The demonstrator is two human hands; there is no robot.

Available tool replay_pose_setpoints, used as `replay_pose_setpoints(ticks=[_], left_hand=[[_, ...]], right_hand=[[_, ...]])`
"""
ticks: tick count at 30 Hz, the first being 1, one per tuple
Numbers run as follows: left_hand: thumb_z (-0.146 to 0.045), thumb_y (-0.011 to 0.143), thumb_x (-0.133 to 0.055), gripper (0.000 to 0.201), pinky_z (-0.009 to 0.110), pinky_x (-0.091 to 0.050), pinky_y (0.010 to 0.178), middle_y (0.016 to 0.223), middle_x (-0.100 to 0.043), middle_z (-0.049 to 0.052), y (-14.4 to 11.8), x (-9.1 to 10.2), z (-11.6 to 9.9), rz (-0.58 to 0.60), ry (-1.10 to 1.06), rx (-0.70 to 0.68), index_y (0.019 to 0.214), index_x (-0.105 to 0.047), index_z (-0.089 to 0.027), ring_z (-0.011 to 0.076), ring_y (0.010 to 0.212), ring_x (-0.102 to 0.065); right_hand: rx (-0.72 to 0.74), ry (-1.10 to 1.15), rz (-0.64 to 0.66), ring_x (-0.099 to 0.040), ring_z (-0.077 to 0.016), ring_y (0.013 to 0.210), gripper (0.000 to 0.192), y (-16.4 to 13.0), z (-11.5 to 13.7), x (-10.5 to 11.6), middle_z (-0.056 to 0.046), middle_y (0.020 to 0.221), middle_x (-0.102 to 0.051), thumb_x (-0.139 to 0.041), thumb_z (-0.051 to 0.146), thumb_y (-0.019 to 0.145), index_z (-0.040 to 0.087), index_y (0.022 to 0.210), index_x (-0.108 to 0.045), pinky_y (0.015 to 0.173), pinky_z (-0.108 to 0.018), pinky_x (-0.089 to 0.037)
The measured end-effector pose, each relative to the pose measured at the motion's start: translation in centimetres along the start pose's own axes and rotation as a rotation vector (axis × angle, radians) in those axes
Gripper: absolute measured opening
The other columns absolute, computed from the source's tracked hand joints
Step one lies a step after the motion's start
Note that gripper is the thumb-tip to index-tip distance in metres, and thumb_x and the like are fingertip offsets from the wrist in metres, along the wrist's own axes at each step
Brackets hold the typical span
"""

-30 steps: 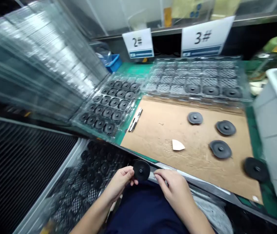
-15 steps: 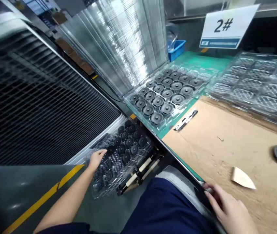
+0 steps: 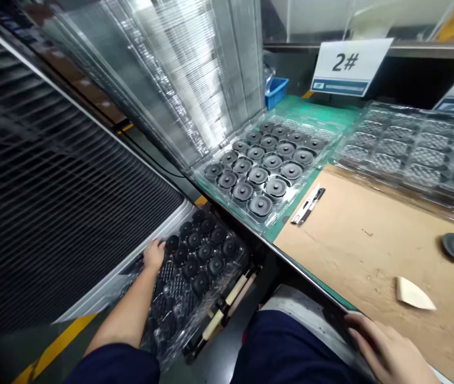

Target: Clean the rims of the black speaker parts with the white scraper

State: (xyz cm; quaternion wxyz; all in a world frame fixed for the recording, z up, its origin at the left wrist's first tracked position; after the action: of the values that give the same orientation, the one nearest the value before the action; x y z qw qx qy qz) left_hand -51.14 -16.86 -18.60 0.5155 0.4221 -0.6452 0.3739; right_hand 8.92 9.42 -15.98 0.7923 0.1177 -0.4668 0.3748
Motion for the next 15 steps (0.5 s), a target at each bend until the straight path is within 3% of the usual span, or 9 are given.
replay_pose_setpoints(ticks=[4,8,11,15], left_hand=[[-0.029,0.088,-0.053,0.029,0.049,-0.043,0.094,0.123,-0.054,0.011,-4.0,-0.2,-0.3,-0.124,-0.146,-0.107,0.113,-0.055,-0.014,0.0255,0.114,-0.051],[-0.028,0.089,-0.037,0.031,0.046,-0.043,0.097,0.115,-0.061,0.013,-13.0,-1.9,-4.7,-0.131,-0.335,-0.346,0.096,-0.064,-0.015,0.0286,0.114,-0.053],[-0.024,0.087,-0.038,0.028,0.041,-0.045,0.096,0.111,-0.063,0.01,-20.5,-2.8,-11.2,-0.125,-0.485,-0.549,0.092,-0.065,-0.019,0.0256,0.109,-0.057],[-0.01,0.085,-0.046,0.03,0.038,-0.044,0.095,0.126,-0.054,0.01,-27.4,-1.1,-23.5,-0.101,-0.728,-0.845,0.11,-0.06,-0.022,0.0214,0.112,-0.055]], right_hand=[[0.04,-0.059,-0.007,-0.068,-0.0194,0.082,0.026,1.8,4.5,2.1,-0.003,0.091,-0.071,-0.045,0.04,0.088,0.028,0.098,-0.065,0.073,-0.032,-0.054],[-0.05,-0.17,-0.144,-0.062,-0.0233,0.092,0.032,3.4,5.4,4.9,-0.011,0.099,-0.066,-0.037,0.032,0.092,0.02,0.108,-0.062,0.079,-0.038,-0.049],[-0.146,-0.235,-0.16,-0.06,-0.0251,0.093,0.031,3.7,4.1,5.5,-0.014,0.1,-0.064,-0.037,0.025,0.09,0.015,0.104,-0.063,0.079,-0.039,-0.046],[-0.11,-0.227,-0.056,-0.06,-0.0191,0.085,0.023,3.4,3.9,5.8,-0.007,0.087,-0.066,-0.043,0.024,0.089,0.02,0.092,-0.066,0.075,-0.031,-0.045]])
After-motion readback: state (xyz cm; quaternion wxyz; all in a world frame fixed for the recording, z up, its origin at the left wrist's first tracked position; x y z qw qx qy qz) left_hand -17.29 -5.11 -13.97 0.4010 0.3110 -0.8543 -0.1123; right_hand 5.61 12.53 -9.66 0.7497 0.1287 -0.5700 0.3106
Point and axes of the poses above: each hand's wrist, its own y-axis towards the middle knuckle, its own x-axis out of the back of the hand, z = x × y, the point moved 9 cm from there along y, towards the middle knuckle
